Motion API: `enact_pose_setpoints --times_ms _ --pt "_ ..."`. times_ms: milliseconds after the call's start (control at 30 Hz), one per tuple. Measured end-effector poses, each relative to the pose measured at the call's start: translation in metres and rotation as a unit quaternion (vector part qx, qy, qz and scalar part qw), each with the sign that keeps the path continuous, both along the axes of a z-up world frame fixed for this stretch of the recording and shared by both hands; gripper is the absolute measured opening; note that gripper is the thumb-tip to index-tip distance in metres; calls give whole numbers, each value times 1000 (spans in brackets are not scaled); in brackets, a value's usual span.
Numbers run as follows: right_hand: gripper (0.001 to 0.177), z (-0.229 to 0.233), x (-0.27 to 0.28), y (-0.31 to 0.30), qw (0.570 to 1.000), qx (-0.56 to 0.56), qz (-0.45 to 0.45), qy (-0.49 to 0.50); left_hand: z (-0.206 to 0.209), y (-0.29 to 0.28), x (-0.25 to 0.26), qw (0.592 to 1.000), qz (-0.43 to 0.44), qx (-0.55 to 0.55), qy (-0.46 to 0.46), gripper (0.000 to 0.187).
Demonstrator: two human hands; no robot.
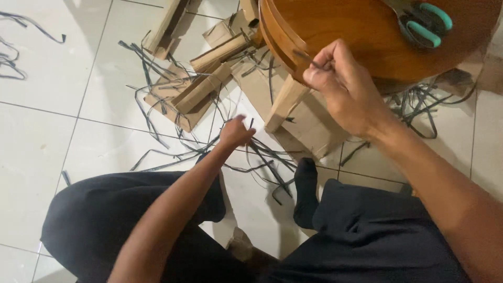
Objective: Wrapping wooden chair legs with cardboard and plastic strips for protection
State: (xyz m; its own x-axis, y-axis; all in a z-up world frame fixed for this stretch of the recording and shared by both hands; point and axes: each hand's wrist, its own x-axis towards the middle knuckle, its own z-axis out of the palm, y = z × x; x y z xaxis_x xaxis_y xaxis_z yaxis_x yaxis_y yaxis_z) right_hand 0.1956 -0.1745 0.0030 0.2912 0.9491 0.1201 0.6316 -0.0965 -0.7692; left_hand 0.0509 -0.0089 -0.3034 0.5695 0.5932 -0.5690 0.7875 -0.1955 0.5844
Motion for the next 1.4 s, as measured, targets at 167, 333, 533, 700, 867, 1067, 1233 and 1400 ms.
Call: enact_pose_setpoints --times_ms 167,333,533,700,867,1067,1233,1400 --pt "10 -21 -4 11 998 1 -4 66 118 15 28 978 -144 113 -101 48" --pt "18 -27 -16 16 990 -33 -44 126 253 21 -9 916 -186 35 -354 25" --pt "9 0 -50 28 985 -46 -34 161 283 20 -22 865 -134 -22 -483 26" --pt "19 -15 -43 37 994 31 -23 107 277 37 -17 846 -71 -7 -529 23" --pt "33 -22 -39 45 988 89 -40 123 286 68 -22 846 21 15 -532 29" --pt "24 -17 -43 46 987 38 -26 155 275 81 -26 818 105 -70 -562 32" --pt "29 -24 -40 53 984 66 -28 165 274 61 -33 849 22 -83 -521 16" --pt "20 -10 -47 52 976 122 -33 177 279 41 -32 857 -27 -107 -503 11"
